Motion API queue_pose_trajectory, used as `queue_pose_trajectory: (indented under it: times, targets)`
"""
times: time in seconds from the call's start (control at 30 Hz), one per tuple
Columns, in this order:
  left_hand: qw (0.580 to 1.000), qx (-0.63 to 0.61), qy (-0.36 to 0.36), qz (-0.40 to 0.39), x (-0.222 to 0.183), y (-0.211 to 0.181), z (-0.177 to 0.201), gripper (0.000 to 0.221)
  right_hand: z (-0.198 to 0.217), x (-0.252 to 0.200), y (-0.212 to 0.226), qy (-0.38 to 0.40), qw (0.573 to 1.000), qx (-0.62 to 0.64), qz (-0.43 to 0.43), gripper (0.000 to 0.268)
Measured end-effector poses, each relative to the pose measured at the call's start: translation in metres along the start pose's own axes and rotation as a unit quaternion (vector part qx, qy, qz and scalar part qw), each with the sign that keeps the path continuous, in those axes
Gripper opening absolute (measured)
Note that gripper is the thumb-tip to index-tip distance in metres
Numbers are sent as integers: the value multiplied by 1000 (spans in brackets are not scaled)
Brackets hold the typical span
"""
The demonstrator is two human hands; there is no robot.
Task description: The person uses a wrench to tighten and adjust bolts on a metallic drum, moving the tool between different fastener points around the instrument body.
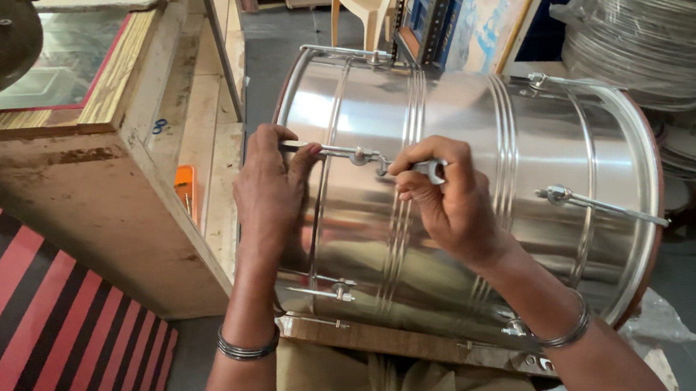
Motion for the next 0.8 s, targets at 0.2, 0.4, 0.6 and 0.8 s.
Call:
queue_pose_trajectory:
  times: [0.2, 0.4, 0.6, 0.8]
  targets:
    - [1000, 2, 2, 16, -1, 0, 0, 46, -17, 23, -5, 26, 993, -86, 69, 26]
    - [1000, 20, -7, 9, -2, 1, 0, 46, -14, 37, -27, -18, 993, 24, -115, 25]
    - [1000, 18, 6, 16, 0, 1, 0, 47, 2, 46, -68, -116, 908, 274, -294, 24]
    - [1000, 13, -2, 28, 0, 1, -1, 48, -16, 31, -18, -39, 999, -37, 12, 19]
Point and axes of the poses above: each hand's wrist, its own x-axis towards the middle knuckle, its own z-axis out of the back of the hand, y = z × x, the point moved 4 cm from there along x, towards the middle knuckle, and after that the axes turned 7 degrees about y, right-handed, at the moved point
